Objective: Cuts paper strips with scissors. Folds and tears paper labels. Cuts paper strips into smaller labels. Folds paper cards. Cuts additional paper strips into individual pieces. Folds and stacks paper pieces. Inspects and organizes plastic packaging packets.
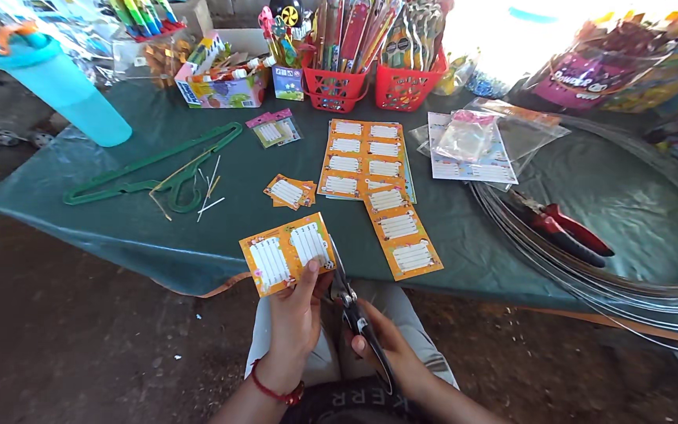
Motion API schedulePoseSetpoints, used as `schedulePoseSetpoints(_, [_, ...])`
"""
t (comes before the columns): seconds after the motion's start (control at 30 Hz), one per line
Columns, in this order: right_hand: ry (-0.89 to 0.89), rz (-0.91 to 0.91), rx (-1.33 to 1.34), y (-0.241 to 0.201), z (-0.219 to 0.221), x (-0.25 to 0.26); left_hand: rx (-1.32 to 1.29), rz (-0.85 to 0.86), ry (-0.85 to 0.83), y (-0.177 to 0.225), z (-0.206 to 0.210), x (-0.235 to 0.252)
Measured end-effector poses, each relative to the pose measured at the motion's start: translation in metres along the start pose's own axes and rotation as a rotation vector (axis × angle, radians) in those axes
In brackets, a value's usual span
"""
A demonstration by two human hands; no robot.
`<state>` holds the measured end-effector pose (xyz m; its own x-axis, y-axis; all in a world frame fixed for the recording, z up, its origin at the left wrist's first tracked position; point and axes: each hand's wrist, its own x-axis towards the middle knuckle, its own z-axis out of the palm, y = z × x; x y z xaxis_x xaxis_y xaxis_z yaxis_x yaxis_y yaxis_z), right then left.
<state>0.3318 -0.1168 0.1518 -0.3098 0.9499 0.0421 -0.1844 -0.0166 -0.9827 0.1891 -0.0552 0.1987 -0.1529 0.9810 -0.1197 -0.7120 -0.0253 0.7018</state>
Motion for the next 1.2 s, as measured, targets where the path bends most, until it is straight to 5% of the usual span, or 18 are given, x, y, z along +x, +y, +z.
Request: schedulePoseSetpoints(1.2, [0.058,-0.044,-0.004,0.0061,0.0026,-0.0017,-0.010,-0.023,-0.005,-0.0009,-0.0025,-0.0008])
